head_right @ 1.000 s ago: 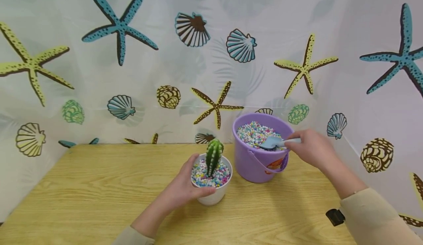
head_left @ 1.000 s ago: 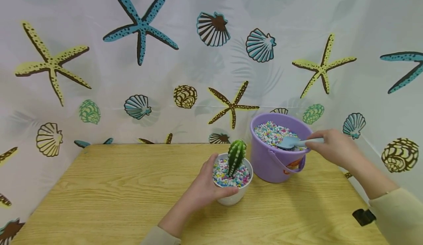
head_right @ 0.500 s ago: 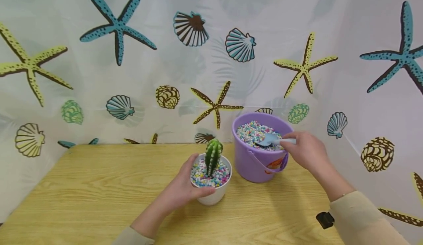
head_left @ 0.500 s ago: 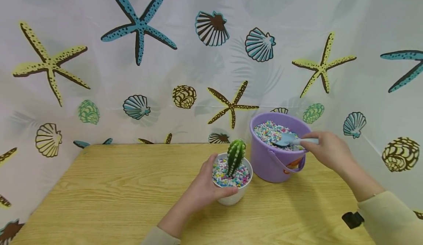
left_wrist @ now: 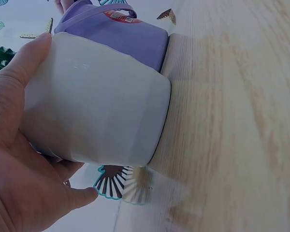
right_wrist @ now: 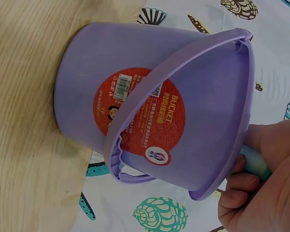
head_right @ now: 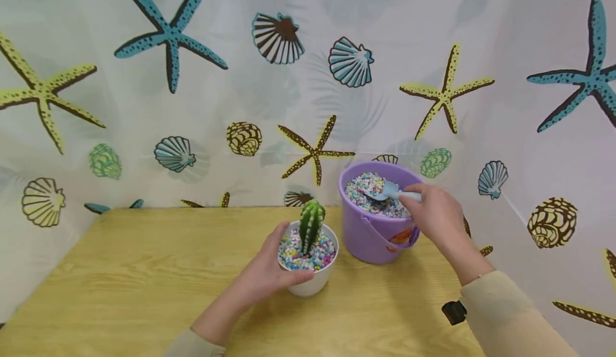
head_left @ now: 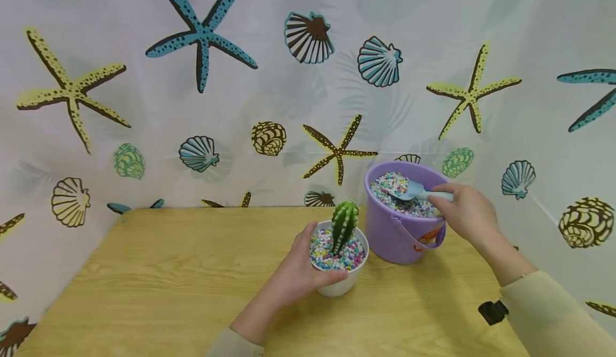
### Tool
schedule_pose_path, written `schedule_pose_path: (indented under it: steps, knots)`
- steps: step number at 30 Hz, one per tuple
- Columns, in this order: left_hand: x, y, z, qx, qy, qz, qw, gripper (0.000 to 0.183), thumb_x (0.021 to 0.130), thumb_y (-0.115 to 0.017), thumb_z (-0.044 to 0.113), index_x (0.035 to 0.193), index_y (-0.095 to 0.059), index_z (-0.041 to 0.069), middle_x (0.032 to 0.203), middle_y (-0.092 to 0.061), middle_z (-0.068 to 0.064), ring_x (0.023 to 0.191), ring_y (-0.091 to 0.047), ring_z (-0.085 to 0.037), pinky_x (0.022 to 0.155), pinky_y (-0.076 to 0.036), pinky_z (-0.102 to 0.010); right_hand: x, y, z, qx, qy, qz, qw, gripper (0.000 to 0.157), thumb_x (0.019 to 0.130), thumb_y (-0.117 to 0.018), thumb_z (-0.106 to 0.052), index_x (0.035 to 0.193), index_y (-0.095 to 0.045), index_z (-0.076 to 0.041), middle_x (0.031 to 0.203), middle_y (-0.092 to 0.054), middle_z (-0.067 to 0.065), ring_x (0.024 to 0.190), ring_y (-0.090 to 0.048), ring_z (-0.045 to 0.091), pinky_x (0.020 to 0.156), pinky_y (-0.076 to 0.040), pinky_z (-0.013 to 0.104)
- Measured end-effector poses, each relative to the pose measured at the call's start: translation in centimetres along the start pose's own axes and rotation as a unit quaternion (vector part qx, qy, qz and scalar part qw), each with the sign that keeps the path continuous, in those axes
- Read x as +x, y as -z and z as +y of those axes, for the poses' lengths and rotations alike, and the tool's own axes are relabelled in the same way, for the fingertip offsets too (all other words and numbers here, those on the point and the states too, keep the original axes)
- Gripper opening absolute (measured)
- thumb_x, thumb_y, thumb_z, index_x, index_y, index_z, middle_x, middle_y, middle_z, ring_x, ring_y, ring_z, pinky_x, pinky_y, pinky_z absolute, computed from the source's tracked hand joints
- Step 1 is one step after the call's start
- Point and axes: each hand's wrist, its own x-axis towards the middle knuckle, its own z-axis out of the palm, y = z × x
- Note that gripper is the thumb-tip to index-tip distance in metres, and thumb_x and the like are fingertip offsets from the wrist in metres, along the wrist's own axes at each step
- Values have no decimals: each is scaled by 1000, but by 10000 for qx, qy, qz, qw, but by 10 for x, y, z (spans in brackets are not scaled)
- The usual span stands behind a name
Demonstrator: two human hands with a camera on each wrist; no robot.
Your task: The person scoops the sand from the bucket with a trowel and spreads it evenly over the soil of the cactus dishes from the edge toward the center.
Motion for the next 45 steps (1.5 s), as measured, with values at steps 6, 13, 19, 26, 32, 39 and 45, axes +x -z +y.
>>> schedule_pose_path:
  steps: [6, 13, 19, 26, 32, 39, 45]
  knots:
    - [1, 0, 0, 23, 26, 20, 10000, 133, 80, -99, 52, 177, -17, 12, 174, -30, -23, 154, -42, -45, 124, -36, -65, -1, -6, -2, -163, 125, 209, 9996, 47, 113, -63, -35, 144, -71, -1, 55, -46, -4, 49, -40, 16, 48, -33, 32]
    - [1, -2, 0, -5, 17, 38, 10000, 133, 80, -100, 52, 177, -18, 11, 174, -31, -24, 154, -42, -45, 124, -35, -65, 1, -13, -2, -264, 198, 311, 9990, 46, 113, -65, -35, 143, -71, -1, 56, -47, -3, 49, -42, 16, 49, -32, 33]
    - [2, -2, 1, 44, 38, 40, 10000, 134, 79, -100, 53, 177, -18, 12, 175, -30, -23, 154, -42, -45, 125, -35, -65, 4, -11, 2, 120, 3, 224, 9997, 49, 113, -62, -39, 145, -70, -2, 60, -53, -2, 50, -47, 17, 47, -33, 32]
    - [2, -1, 2, -12, 70, 58, 10000, 134, 80, -100, 51, 177, -17, 11, 174, -31, -23, 154, -42, -45, 124, -36, -66, 5, -11, 4, 351, -110, 167, 9992, 52, 114, -61, -43, 147, -69, -3, 60, -52, -1, 49, -44, 17, 45, -32, 31]
    - [1, -1, 3, -30, 116, 50, 9999, 134, 80, -100, 51, 177, -17, 12, 174, -31, -23, 154, -43, -45, 124, -36, -66, 3, -11, 3, 387, -160, 197, 9989, 54, 114, -61, -44, 148, -68, -3, 63, -55, 0, 50, -44, 17, 45, -32, 30]
    - [1, 0, 5, 0, 130, 36, 9999, 133, 80, -100, 52, 177, -17, 12, 174, -30, -22, 155, -42, -45, 124, -36, -66, -2, -7, 1, 449, -293, 255, 9982, 58, 112, -61, -50, 150, -68, -6, 70, -60, 3, 51, -44, 17, 46, -33, 30]
    - [1, -1, 3, 21, 126, 39, 9999, 133, 80, -99, 53, 177, -17, 12, 174, -31, -22, 154, -42, -44, 124, -36, -66, -11, -6, 4, 421, -264, 417, 9979, 59, 113, -59, -52, 149, -69, -8, 134, -73, 23, 84, -62, 30, 62, -42, 38]
